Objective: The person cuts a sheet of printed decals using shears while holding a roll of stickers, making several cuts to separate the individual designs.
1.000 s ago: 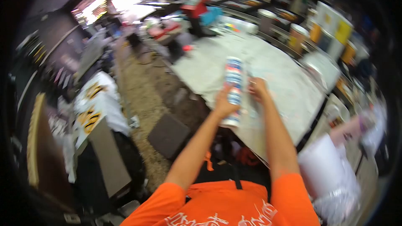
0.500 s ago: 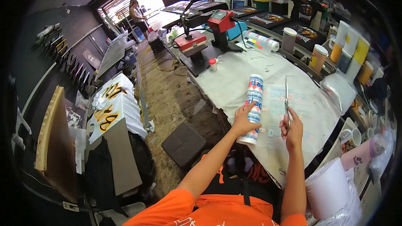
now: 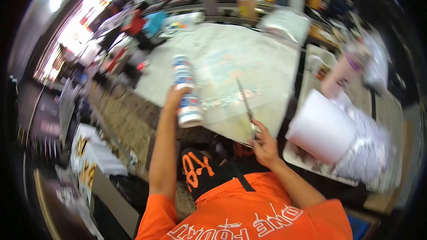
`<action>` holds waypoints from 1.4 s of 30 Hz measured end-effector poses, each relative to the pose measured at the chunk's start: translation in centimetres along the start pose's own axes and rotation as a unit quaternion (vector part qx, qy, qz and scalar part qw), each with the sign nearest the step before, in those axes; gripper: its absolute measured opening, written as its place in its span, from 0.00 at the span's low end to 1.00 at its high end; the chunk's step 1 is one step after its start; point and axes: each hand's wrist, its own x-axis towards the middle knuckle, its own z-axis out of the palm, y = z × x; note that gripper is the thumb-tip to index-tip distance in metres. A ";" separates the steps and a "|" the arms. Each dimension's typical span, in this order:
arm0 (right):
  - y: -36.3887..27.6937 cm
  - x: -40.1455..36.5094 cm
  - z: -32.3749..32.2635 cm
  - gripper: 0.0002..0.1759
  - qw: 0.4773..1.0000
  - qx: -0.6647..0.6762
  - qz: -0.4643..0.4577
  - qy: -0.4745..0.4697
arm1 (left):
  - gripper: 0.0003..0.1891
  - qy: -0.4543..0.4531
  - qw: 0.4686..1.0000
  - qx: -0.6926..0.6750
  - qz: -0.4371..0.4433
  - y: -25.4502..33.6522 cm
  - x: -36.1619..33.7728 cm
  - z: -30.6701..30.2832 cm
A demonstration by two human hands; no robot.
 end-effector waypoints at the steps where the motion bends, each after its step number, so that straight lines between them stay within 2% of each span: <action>1: 0.7 0.1 0.3 0.34 0.999 -0.005 -0.034 0.008 | 0.25 -0.017 0.998 -0.062 0.015 2.1 -1.4 0.8; 3: 3.2 0.2 0.8 0.32 0.995 0.007 -0.092 0.032 | 0.21 0.016 0.995 -0.075 0.070 3.9 -2.3 2.8; 6: 3.7 -0.1 0.7 0.30 0.993 0.024 -0.098 0.055 | 0.20 -0.050 0.990 -0.094 0.097 7.1 -3.2 6.2; 9: 3.5 0.0 0.6 0.28 0.992 0.031 -0.101 0.062 | 0.20 -0.119 0.974 -0.182 0.069 9.2 -3.1 9.9; 11: 3.7 -0.1 0.9 0.27 0.989 0.043 -0.115 0.077 | 0.21 -0.132 0.966 -0.217 0.051 9.5 -2.3 12.8; 13: 3.6 -0.2 0.9 0.27 0.989 0.025 -0.114 0.086 | 0.28 -0.084 0.982 -0.160 0.063 8.6 -1.2 15.6; 16: 3.5 0.0 0.9 0.26 0.988 0.016 -0.120 0.094 | 0.46 -0.014 0.991 -0.123 0.049 5.7 0.1 19.0; 17: 3.5 0.0 1.0 0.26 0.986 0.000 -0.133 0.100 | 0.50 0.013 0.994 -0.093 0.057 4.1 1.0 19.9; 19: 3.2 0.0 0.9 0.25 0.984 -0.018 -0.142 0.110 | 0.53 0.092 0.993 0.041 0.061 2.6 1.1 21.1; 20: 3.1 0.0 0.8 0.25 0.985 -0.031 -0.134 0.108 | 0.53 0.089 0.994 0.040 0.057 1.8 1.2 21.6; 22: 3.1 0.0 1.0 0.25 0.985 -0.042 -0.128 0.105 | 0.53 0.192 0.948 0.246 0.066 2.2 -0.1 22.0; 23: 3.2 -0.1 1.0 0.25 0.986 -0.042 -0.124 0.105 | 0.53 0.190 0.948 0.247 0.062 2.3 -0.4 22.0; 25: 3.4 0.0 1.1 0.25 0.984 -0.041 -0.136 0.104 | 0.58 0.210 0.915 0.327 0.113 2.3 -0.5 21.4; 28: 3.6 0.0 1.0 0.25 0.986 -0.043 -0.132 0.097 | 0.60 0.202 0.927 0.307 0.073 1.8 -0.3 18.9; 30: 3.3 -0.1 0.7 0.25 0.988 -0.047 -0.115 0.092 | 0.58 0.224 0.925 0.294 0.089 0.3 -0.1 15.0; 32: 3.1 0.1 0.8 0.25 0.990 -0.044 -0.099 0.092 | 0.53 0.291 0.873 0.354 0.168 -3.0 1.1 8.9; 33: 3.0 0.0 0.8 0.25 0.989 -0.041 -0.102 0.096 | 0.53 0.291 0.870 0.361 0.164 -2.7 0.9 7.1; 34: 3.0 -0.1 0.8 0.25 0.990 -0.040 -0.104 0.092 | 0.50 0.220 0.944 0.212 0.127 -1.9 -0.1 5.3; 35: 3.0 -0.1 0.9 0.25 0.989 -0.041 -0.110 0.086 | 0.48 0.147 0.984 0.052 0.091 -1.1 -1.0 3.7; 37: 3.4 0.0 0.8 0.25 0.989 -0.049 -0.121 0.067 | 0.45 0.151 0.985 0.057 0.055 0.3 -2.6 4.0; 39: 3.5 -0.1 0.8 0.25 0.991 -0.042 -0.115 0.051 | 0.51 0.177 0.942 0.276 0.073 0.3 -3.4 4.6; 40: 3.3 0.0 0.7 0.24 0.993 -0.035 -0.103 0.048 | 0.53 0.211 0.888 0.383 0.143 -1.0 -3.3 4.4; 41: 3.1 0.1 0.6 0.24 0.994 -0.026 -0.091 0.048 | 0.53 0.215 0.888 0.380 0.143 -1.4 -3.2 4.0; 42: 3.1 0.2 0.7 0.24 0.994 -0.027 -0.094 0.046 | 0.54 0.188 0.917 0.334 0.109 -1.0 -3.5 4.0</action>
